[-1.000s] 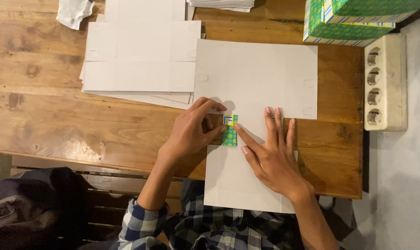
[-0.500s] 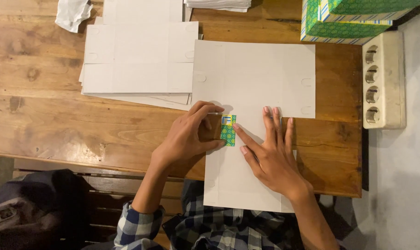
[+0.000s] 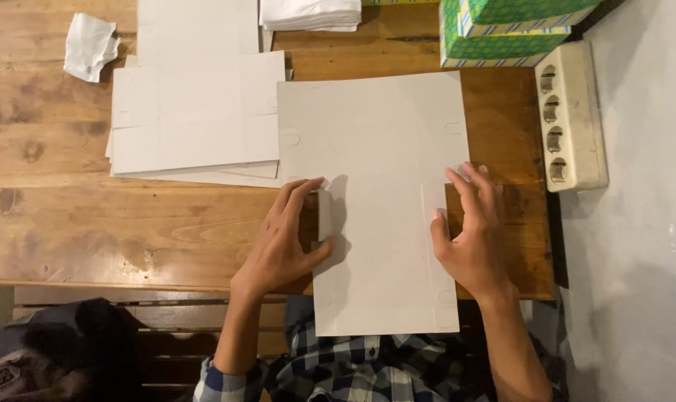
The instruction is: The person folds and assembles flat white cardboard sheets into small boxes using patterned tape to secure the edges. They repeatedly fold flaps, apply tape, and smooth the seams to form finished boxes.
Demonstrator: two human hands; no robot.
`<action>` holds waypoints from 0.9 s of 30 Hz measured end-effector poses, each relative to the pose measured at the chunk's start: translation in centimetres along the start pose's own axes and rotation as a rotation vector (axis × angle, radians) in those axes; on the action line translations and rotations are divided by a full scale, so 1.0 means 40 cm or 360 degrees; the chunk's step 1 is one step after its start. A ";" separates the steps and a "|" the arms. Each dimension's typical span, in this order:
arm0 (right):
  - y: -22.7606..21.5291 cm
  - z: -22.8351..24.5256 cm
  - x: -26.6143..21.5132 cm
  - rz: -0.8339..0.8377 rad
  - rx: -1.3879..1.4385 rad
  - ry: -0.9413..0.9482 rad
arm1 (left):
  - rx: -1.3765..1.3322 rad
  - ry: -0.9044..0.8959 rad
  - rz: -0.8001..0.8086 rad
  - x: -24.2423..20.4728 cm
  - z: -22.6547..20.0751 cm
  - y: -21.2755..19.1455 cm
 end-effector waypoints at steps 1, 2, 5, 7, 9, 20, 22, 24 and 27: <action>-0.005 0.000 0.000 -0.0008 0.0001 0.0006 | 0.0002 0.0007 0.0007 0.002 0.002 -0.002; -0.010 -0.001 0.001 -0.0017 0.0014 0.0016 | 0.0052 0.0021 0.0069 0.005 0.004 -0.002; -0.026 -0.009 0.016 -0.0057 -0.0012 0.0034 | 0.0312 0.0099 0.0190 0.028 -0.029 -0.019; -0.033 -0.017 0.032 -0.0086 -0.0052 0.0045 | 0.0522 0.0163 0.0246 0.035 -0.032 -0.010; -0.033 -0.024 0.050 -0.0083 -0.0164 0.0102 | 0.0925 0.0273 0.0259 0.025 -0.003 0.024; -0.044 -0.041 0.069 -0.0187 0.0241 0.0240 | 0.1022 0.0365 0.0431 0.040 -0.046 0.037; -0.054 -0.040 0.064 -0.0195 0.0351 0.0262 | 0.1026 0.0421 0.0443 0.068 -0.054 0.050; -0.058 -0.038 0.062 -0.0196 0.0453 0.0345 | 0.1041 0.0550 0.0434 0.100 -0.037 0.084; -0.049 -0.037 0.053 -0.0200 0.0471 0.0350 | 0.1030 0.0668 0.0429 0.177 -0.039 0.124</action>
Point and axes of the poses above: each hand's wrist, its own x-axis towards the middle knuckle, its own y-axis out of the palm, z = x × y, the point moved 3 cm from there along x, towards the middle knuckle, and after that the axes turned 7 degrees about y, right-handed, at the moved point
